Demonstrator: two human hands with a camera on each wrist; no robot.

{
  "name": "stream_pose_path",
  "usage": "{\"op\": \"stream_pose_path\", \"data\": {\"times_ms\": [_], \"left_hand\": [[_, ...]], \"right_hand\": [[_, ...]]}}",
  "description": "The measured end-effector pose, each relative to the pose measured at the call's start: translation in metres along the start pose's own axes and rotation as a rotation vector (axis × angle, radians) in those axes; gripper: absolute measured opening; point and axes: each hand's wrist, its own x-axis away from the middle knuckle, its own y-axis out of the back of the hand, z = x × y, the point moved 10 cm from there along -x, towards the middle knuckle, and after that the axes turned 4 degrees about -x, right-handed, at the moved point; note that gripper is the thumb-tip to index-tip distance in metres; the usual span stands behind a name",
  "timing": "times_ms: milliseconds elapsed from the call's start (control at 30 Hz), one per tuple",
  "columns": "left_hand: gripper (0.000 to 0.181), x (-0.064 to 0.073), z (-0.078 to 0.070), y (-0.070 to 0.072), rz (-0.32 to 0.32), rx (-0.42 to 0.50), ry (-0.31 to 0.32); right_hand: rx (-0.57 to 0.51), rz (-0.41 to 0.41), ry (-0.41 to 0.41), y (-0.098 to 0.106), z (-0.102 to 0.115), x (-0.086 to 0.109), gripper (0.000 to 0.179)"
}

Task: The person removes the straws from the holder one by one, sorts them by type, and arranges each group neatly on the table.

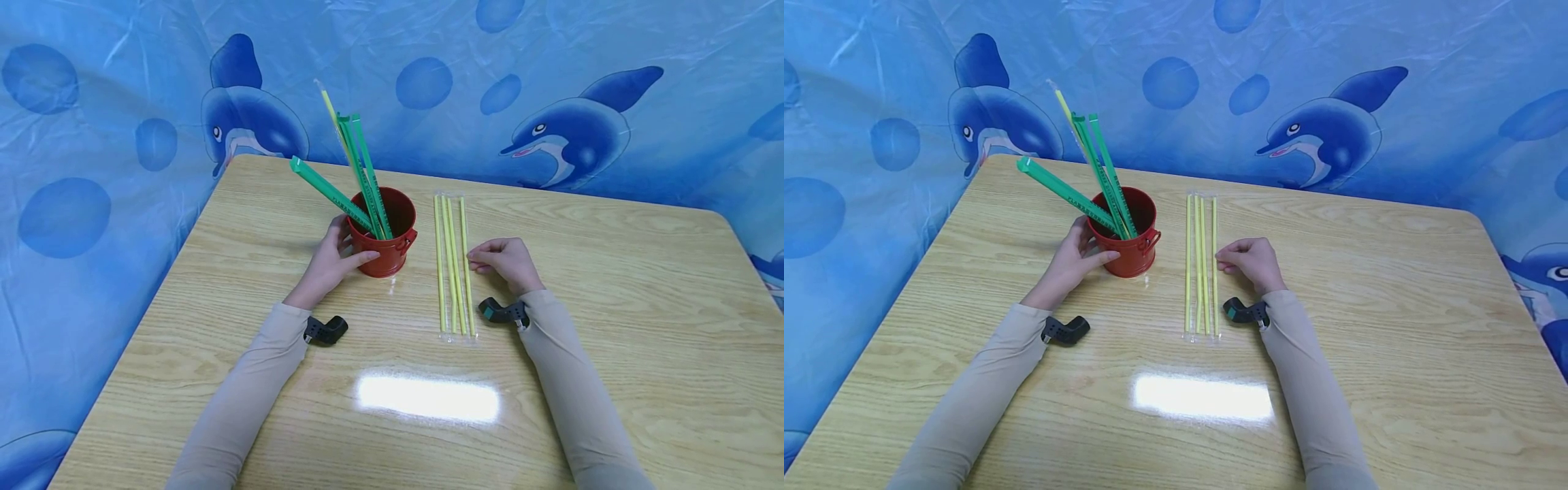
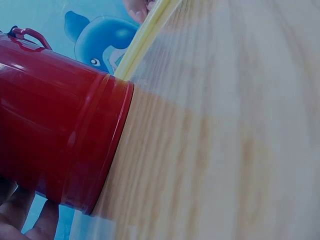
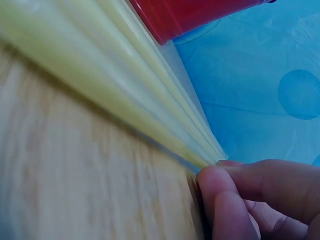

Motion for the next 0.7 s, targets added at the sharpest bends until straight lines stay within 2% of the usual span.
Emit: {"op": "stream_pose_path", "data": {"times_ms": [700], "left_hand": [[0.077, 0.0012, -0.0018, 0.0009, -0.022, -0.052, -0.03]], "right_hand": [[-0.01, 0.046, 0.001, -0.0022, -0.0039, -0.0013, 0.026]]}}
